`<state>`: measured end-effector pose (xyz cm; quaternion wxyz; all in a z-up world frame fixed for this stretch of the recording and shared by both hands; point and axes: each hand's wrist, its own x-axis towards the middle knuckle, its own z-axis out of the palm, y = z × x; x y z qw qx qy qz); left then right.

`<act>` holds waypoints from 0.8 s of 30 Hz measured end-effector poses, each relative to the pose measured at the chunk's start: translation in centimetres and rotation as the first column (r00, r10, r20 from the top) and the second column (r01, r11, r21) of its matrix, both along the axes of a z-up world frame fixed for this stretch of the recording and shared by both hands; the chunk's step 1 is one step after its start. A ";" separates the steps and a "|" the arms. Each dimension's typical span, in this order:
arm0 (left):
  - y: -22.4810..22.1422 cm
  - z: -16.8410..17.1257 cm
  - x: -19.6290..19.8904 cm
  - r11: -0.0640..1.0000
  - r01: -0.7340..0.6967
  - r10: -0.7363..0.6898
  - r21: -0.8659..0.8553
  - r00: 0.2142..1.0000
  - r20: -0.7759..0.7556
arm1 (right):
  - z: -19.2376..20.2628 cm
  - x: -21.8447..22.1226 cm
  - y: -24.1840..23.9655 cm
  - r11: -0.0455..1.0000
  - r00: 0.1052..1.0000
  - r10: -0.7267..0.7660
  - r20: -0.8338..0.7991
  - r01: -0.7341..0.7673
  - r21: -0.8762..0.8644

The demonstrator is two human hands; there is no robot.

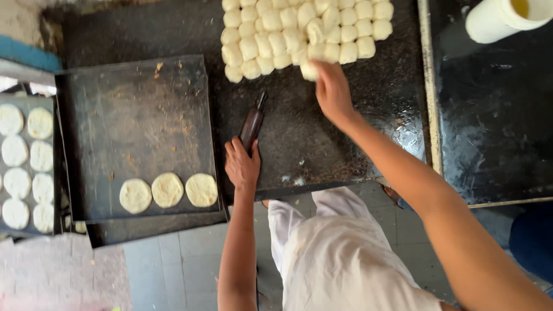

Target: The person uses a rolling pin to flatten small portions of dough into circles and places them onto a metal baking tray.

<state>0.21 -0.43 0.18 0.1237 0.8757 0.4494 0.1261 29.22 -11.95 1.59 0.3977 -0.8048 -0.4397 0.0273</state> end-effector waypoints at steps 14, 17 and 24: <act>0.1 -0.7 0.1 0.999 0.000 -0.001 0.032 0.999 0.037 | -1.3 -6.4 1.8 0.871 0.838 0.489 0.244 -0.457 -0.180; 0.1 -0.7 0.0 1.000 0.016 -0.016 -0.020 1.000 0.003 | -0.1 -9.6 -1.9 0.789 0.781 0.615 0.109 -0.609 -0.085; -0.7 -1.1 -0.5 0.986 0.110 -0.118 0.127 0.991 0.059 | -0.5 -13.4 -5.7 0.802 0.790 0.582 0.193 -0.519 -0.297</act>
